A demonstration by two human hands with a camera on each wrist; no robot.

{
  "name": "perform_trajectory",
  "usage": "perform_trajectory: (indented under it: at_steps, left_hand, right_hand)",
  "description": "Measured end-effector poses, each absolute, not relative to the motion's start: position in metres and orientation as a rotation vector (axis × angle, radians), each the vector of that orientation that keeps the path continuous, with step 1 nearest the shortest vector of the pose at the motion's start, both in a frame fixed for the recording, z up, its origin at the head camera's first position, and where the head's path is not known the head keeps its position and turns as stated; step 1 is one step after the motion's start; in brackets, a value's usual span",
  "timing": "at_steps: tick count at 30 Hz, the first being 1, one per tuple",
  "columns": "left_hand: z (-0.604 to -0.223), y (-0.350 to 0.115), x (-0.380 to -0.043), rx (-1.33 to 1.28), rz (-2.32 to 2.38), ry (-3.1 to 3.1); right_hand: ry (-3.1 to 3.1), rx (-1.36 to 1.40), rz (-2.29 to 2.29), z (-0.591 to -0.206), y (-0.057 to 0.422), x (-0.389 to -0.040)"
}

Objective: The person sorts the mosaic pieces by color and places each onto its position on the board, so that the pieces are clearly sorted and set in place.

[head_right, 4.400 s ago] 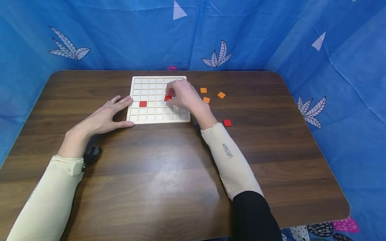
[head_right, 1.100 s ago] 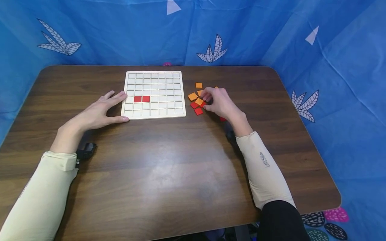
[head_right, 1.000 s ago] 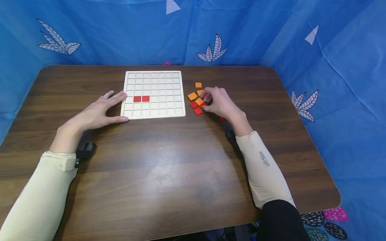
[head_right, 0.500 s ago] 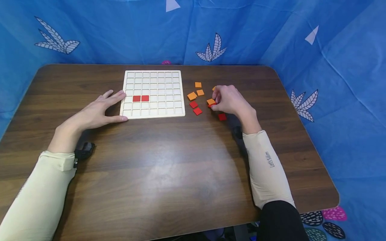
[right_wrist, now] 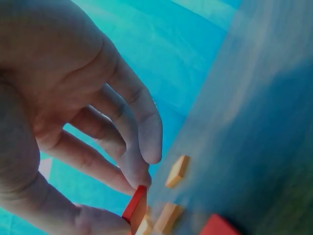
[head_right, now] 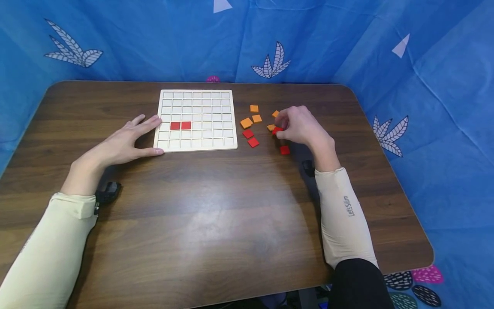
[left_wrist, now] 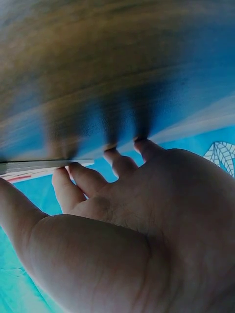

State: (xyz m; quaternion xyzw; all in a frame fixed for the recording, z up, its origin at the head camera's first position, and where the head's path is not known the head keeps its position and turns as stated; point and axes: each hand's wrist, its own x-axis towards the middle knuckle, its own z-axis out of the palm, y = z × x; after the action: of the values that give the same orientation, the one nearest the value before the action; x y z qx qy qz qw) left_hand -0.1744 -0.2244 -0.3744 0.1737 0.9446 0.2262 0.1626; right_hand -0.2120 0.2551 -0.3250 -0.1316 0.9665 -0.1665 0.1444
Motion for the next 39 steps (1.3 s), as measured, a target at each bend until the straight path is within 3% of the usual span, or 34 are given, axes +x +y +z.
perform_trajectory:
  at_steps: [9,22,39]
  left_hand:
    - [-0.373,-0.227,-0.176,0.501,0.629,2.69]
    - [-0.376,-0.228,-0.174,0.5,0.646,2.696]
    - [-0.376,-0.226,-0.175,0.513,0.657,2.707]
  right_hand:
    - [2.82,-0.479,-0.552,-0.324,0.23,-0.216]
    - [2.863,-0.733,-0.672,-0.341,0.151,-0.238]
    - [2.786,-0.839,-0.642,-0.353,0.067,-0.252]
